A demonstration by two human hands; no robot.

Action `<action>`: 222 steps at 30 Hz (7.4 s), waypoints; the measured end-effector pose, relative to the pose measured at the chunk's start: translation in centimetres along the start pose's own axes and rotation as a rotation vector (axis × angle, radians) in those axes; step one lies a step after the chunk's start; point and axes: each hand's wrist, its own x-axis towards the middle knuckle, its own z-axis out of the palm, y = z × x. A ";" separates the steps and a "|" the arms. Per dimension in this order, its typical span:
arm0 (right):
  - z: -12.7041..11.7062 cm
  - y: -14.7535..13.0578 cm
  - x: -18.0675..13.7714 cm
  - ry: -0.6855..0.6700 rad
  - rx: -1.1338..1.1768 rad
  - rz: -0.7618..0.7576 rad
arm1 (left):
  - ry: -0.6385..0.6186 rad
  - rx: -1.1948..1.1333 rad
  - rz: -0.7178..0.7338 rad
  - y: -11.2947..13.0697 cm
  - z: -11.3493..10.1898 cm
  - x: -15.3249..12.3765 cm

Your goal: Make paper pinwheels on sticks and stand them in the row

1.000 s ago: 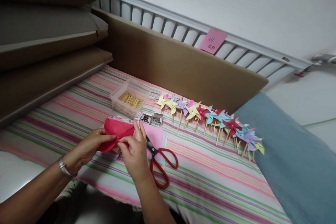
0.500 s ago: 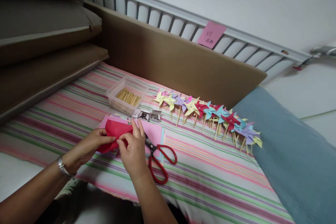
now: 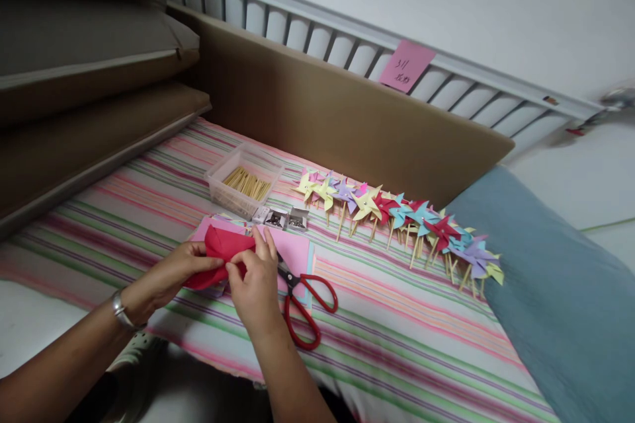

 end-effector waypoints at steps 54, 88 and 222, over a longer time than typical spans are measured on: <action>0.8 1.5 0.8 0.102 0.813 0.488 | -0.065 -0.341 0.025 -1.4 2.7 -0.1; -0.1 -0.4 -0.6 0.001 0.020 -0.261 | 0.123 -0.293 0.108 0.9 -1.4 0.3; 0.8 -0.3 -0.9 0.072 -0.092 -0.318 | 0.099 -0.302 0.080 1.2 -1.5 0.1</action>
